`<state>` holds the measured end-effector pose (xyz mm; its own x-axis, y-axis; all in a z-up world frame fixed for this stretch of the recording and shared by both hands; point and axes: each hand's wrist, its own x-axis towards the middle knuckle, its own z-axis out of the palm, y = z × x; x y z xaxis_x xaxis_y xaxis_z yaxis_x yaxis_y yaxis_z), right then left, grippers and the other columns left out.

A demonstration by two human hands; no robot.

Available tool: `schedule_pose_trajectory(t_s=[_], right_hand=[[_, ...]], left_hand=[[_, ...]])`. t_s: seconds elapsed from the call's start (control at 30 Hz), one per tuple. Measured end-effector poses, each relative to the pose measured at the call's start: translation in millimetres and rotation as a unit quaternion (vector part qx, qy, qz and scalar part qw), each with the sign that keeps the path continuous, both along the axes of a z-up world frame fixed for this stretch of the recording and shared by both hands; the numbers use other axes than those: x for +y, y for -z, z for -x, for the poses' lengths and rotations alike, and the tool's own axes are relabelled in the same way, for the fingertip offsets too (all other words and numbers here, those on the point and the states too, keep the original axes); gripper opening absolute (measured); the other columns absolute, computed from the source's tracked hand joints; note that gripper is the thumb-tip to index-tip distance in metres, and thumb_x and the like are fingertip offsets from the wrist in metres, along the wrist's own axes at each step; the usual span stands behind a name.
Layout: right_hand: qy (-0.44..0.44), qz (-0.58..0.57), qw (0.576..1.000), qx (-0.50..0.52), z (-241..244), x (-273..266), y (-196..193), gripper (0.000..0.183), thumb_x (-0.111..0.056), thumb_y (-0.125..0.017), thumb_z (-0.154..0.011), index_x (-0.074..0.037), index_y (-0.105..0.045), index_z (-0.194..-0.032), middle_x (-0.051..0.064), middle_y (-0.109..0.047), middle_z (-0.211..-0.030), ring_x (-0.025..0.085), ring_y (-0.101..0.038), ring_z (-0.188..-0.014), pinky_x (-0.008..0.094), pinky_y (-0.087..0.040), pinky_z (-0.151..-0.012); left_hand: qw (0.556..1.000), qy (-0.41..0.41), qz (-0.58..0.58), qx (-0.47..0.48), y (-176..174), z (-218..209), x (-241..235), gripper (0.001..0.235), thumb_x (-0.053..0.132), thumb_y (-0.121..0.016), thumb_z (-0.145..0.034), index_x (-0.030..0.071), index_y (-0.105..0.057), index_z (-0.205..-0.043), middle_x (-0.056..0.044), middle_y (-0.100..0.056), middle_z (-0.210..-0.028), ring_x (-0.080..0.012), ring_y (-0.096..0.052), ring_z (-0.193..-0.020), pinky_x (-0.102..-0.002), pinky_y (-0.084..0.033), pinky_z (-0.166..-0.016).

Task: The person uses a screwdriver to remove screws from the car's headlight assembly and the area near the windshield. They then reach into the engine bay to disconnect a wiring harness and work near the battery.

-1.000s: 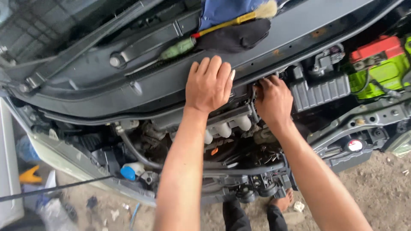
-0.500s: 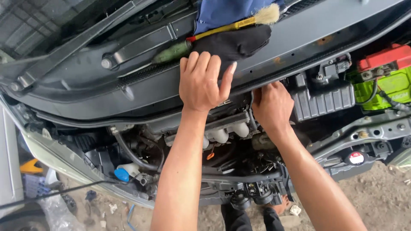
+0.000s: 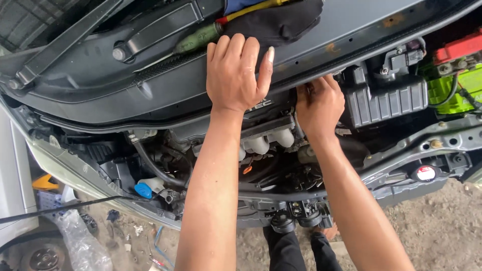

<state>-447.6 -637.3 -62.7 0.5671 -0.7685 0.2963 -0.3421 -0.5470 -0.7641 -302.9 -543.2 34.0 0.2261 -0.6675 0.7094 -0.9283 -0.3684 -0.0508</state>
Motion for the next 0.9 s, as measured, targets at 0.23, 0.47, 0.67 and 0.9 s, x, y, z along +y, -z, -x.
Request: schedule_pose_trajectory(t_s=[0.23,0.47,0.67,0.9], right_hand=[[-0.080,0.031,0.995,-0.052,18.4,-3.0,28.2,0.022,-0.017,-0.069,-0.104,0.001,-0.077,-0.115,0.012,-0.055,-0.085,0.033,-0.055,-0.074,0.045,-0.043,-0.063],[-0.054,0.124,0.990,-0.033,26.8,9.3,31.6,0.024,-0.014,-0.064,-0.108,0.002,-0.068,-0.126,0.014,-0.058,-0.093,0.034,-0.050,-0.080,0.045,-0.043,-0.069],[-0.076,0.056,0.991,-0.094,35.4,3.1,24.8,0.023,-0.010,-0.067,-0.106,0.002,-0.072,-0.125,0.013,-0.069,-0.098,0.029,-0.059,-0.086,0.039,-0.048,-0.068],[0.007,-0.104,0.995,0.010,32.0,-9.9,10.8,0.030,-0.029,-0.070,-0.102,-0.004,-0.079,-0.116,0.010,-0.080,-0.100,0.018,-0.077,-0.088,0.030,-0.054,-0.073]], left_hand=[[1.000,0.001,-0.005,0.003,0.3,2.0,1.4,0.040,0.035,-0.045,-0.105,0.008,-0.049,-0.075,-0.007,-0.042,-0.072,-0.0266,-0.039,-0.066,-0.041,-0.029,-0.063],[1.000,-0.004,-0.006,-0.003,-0.3,0.5,0.4,0.040,0.035,-0.046,-0.105,0.008,-0.051,-0.077,-0.007,-0.043,-0.072,-0.0264,-0.039,-0.067,-0.040,-0.030,-0.063],[1.000,0.000,-0.005,-0.004,-1.0,2.1,0.2,0.039,0.034,-0.046,-0.105,0.008,-0.047,-0.075,-0.007,-0.041,-0.071,-0.0267,-0.038,-0.066,-0.040,-0.028,-0.063],[1.000,-0.004,0.004,-0.008,0.9,0.1,-1.4,0.039,0.034,-0.047,-0.104,0.008,-0.048,-0.074,-0.006,-0.041,-0.070,-0.0255,-0.036,-0.065,-0.039,-0.028,-0.062]])
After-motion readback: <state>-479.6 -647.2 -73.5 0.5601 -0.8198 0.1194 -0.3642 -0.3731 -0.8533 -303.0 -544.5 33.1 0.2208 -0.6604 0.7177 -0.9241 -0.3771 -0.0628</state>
